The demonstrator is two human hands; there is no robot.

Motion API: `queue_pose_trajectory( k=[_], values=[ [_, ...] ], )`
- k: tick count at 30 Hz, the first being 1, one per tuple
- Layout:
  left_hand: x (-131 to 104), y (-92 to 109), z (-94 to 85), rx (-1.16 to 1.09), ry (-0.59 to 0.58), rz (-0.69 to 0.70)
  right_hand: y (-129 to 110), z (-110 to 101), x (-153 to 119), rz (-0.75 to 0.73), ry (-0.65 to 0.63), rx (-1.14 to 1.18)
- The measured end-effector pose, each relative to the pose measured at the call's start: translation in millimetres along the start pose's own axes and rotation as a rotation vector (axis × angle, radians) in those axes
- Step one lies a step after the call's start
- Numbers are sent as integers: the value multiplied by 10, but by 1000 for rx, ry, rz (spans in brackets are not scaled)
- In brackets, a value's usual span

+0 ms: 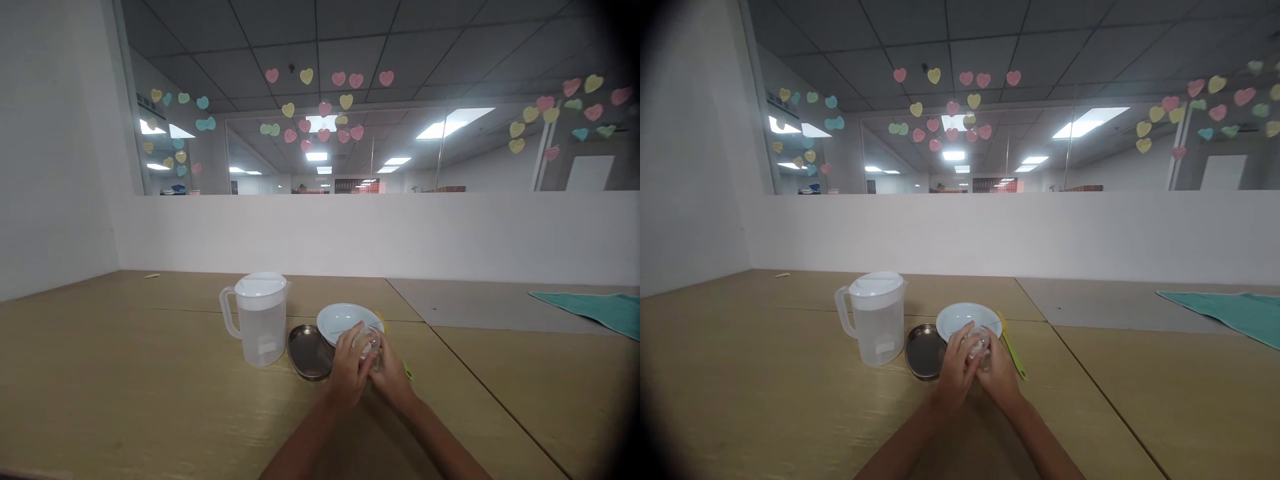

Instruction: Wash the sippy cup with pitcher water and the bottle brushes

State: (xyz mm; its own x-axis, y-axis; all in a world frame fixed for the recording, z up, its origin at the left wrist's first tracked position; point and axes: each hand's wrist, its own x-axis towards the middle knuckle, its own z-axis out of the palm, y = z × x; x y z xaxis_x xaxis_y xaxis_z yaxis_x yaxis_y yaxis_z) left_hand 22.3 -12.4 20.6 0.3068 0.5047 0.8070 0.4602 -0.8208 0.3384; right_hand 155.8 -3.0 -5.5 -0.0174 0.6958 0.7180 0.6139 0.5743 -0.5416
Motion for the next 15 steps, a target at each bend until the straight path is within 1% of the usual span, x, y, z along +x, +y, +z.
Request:
queue_pose_trajectory(
  k=[2,6,9,13,15],
  values=[
    [-24,-2,28,-23,-1,-55,-14,3,1,-40,5,-18],
    [-68,-63,23,-42,17,-166,-67,7,-2,-100,15,-60],
    [-76,-83,12,-50,-13,-162,-84,61,-40,-75,48,-64],
    [-63,-77,-2,-46,-26,-147,-70,214,-111,15,151,-64],
    [-57,-80,-9,-50,-46,-135,-65,279,-127,30,197,-95]
  ],
)
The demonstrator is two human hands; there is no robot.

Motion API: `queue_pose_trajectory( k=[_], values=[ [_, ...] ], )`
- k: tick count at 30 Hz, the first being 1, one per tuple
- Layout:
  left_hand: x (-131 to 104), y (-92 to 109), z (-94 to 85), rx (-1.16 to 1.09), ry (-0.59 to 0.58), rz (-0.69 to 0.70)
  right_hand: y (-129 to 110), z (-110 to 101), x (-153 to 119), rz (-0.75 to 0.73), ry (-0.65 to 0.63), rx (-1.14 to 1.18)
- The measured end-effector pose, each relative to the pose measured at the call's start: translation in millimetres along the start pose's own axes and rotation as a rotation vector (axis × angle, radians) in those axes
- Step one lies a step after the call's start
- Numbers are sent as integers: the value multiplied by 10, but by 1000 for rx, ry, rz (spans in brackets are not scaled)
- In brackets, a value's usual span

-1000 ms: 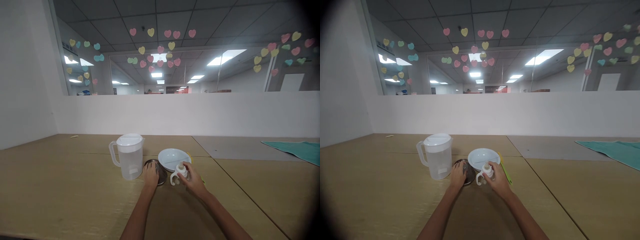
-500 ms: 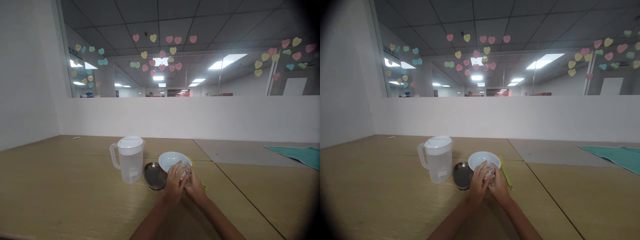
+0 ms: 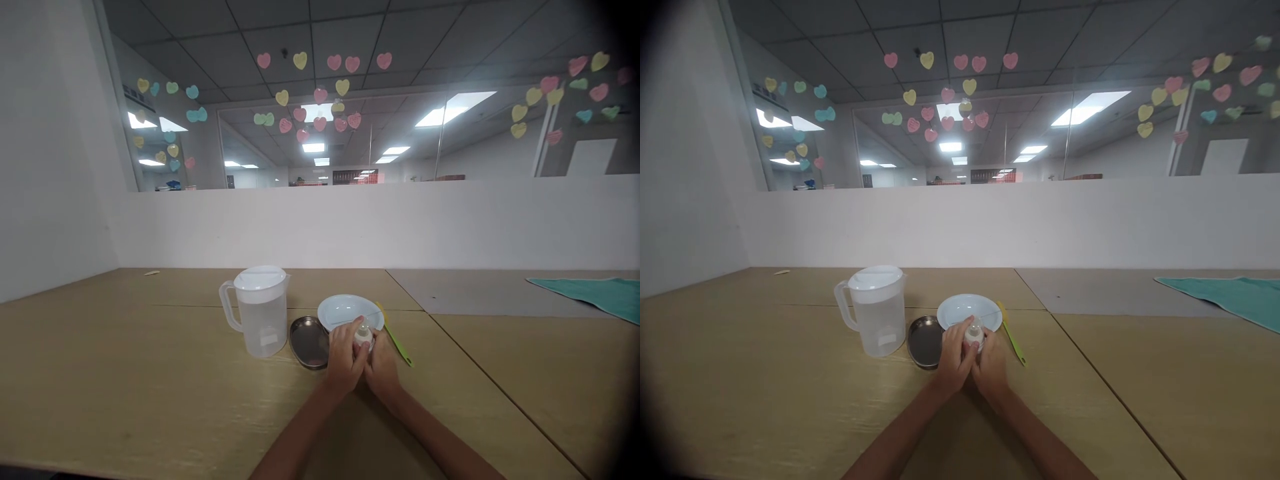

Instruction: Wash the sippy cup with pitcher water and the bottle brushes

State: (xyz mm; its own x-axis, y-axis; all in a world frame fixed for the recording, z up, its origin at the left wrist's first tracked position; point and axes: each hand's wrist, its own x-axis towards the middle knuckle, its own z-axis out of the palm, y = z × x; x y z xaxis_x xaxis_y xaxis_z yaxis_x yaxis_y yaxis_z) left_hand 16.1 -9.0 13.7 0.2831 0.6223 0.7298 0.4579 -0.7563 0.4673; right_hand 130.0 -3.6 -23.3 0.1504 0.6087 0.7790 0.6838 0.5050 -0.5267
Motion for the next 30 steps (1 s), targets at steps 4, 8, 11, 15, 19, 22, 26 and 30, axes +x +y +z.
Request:
queue_pose_trajectory(
  k=[4,8,11,15,19,22,26,30],
  values=[
    [7,-23,-2,-13,-17,16,-21,36,12,21,36,-33],
    [0,-55,8,-29,-25,17,-53,8,42,66,15,-32],
    [-20,-83,5,-43,-26,30,-65,2,42,72,5,-28],
    [-55,-108,-13,-84,-32,44,-79,4,50,78,18,-75],
    [-73,-99,-23,-125,-26,16,-92,-24,94,113,-14,-86],
    [-79,-86,-23,-165,-44,-13,-99,-57,126,117,-54,-140],
    [-111,-97,-25,-160,-77,14,-107,-108,126,61,-52,-225],
    [-158,-139,-38,-73,-127,89,-52,-178,104,-12,-55,-244]
  ],
)
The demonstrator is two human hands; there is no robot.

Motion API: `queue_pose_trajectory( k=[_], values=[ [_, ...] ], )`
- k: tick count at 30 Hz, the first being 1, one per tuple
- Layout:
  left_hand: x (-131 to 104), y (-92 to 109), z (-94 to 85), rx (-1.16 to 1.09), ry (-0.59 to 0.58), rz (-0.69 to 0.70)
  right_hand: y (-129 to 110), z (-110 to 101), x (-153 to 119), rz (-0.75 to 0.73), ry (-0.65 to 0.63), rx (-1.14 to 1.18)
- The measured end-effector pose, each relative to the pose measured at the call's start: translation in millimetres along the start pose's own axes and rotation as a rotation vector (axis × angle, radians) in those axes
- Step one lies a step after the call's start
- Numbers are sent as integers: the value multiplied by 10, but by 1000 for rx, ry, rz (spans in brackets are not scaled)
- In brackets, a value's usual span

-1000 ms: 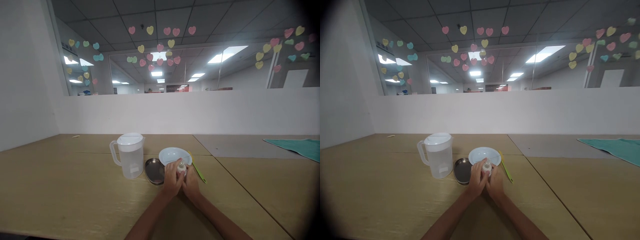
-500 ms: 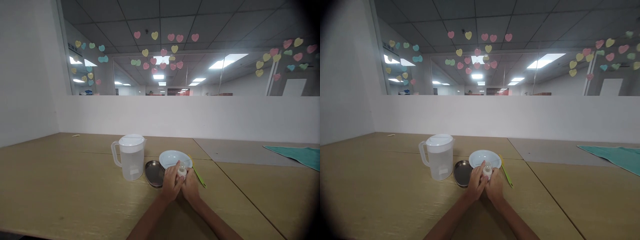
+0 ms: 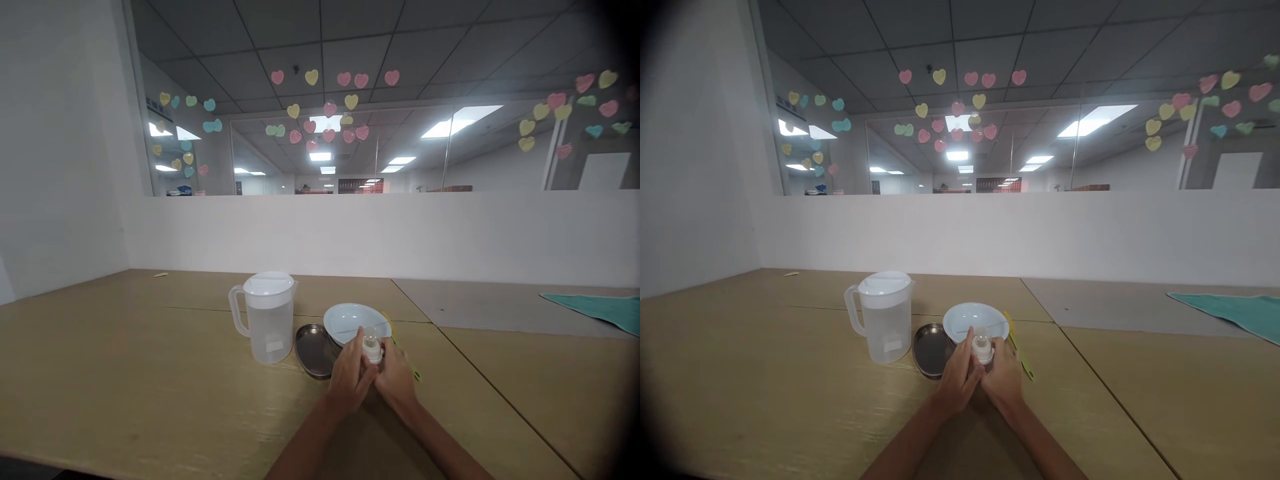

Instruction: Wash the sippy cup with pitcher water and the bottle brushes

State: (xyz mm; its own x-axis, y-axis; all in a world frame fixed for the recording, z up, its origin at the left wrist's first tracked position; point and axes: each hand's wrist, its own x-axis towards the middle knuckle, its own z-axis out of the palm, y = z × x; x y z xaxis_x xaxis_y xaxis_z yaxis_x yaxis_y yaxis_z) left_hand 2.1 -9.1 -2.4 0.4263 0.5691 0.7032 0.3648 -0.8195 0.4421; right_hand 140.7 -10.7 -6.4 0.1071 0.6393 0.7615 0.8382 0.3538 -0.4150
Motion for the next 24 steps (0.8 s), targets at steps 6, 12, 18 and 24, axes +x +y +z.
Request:
queue_pose_trajectory(
  k=[6,12,18,24],
  values=[
    [2,-2,5,58,-23,-28,135,-62,31,1,-21,239],
    [23,-76,99,132,44,-147,48,-45,44,81,-89,359],
    [23,-64,147,94,48,-57,70,-77,94,209,15,429],
    [47,-6,130,67,53,-65,50,-139,124,238,91,540]
  ],
)
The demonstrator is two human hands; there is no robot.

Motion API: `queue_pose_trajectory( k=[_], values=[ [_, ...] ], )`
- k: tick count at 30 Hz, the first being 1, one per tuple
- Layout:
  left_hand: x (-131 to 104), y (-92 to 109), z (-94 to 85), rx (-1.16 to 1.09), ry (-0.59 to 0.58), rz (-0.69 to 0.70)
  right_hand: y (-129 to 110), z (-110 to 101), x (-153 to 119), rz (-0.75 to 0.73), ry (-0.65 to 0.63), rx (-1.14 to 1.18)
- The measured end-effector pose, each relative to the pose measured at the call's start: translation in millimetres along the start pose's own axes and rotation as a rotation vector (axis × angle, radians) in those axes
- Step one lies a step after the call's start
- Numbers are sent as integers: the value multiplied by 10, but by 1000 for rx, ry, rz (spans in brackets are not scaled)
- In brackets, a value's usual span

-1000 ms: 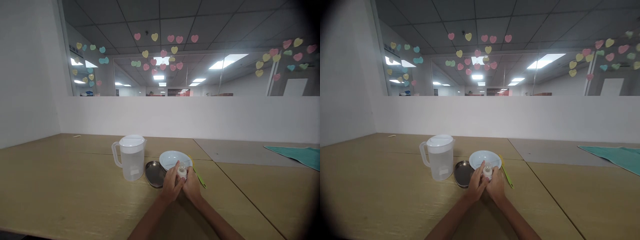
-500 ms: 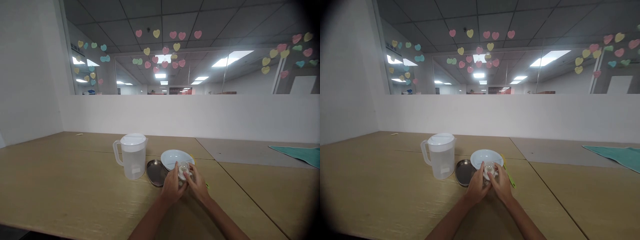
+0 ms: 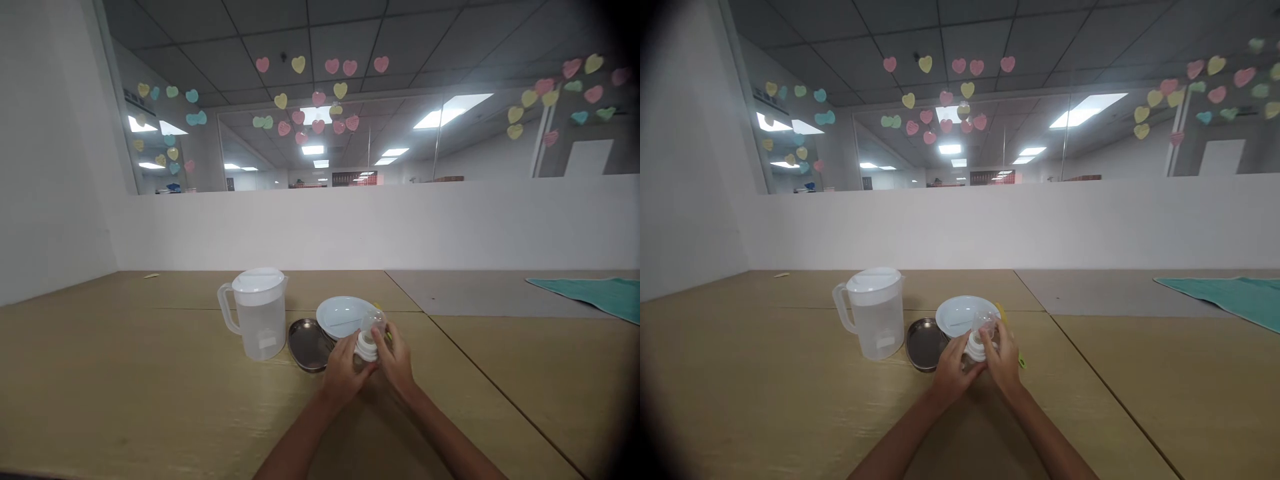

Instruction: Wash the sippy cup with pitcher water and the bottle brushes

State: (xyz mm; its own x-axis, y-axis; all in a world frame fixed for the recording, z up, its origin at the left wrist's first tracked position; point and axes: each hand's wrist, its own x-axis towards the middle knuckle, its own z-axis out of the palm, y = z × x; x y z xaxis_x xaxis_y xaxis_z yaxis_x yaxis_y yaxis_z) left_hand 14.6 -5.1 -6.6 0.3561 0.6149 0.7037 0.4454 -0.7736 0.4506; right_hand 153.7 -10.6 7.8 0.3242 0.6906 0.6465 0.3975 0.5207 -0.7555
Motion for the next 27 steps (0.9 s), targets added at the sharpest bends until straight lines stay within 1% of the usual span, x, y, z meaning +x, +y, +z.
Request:
queue_pose_trajectory(
  k=[4,6,8,12,16,21,24,27],
  values=[
    [10,-33,-55,-41,4,-57,-85,25,-6,-5,138,198],
    [11,-57,-66,-49,5,-66,-80,33,17,2,207,223],
    [11,-78,-63,-45,3,-64,-23,37,54,40,220,193],
    [6,-104,-56,-34,-4,-58,182,51,119,116,130,117],
    [4,-108,-65,-21,-23,-49,322,77,139,102,92,137],
    [0,-107,-63,-5,-24,-47,341,82,139,119,27,102],
    [-7,-118,-54,-1,-15,-49,321,77,125,131,-51,36],
    [-12,-130,-48,9,-16,-44,285,70,100,97,-139,-28]
  ],
)
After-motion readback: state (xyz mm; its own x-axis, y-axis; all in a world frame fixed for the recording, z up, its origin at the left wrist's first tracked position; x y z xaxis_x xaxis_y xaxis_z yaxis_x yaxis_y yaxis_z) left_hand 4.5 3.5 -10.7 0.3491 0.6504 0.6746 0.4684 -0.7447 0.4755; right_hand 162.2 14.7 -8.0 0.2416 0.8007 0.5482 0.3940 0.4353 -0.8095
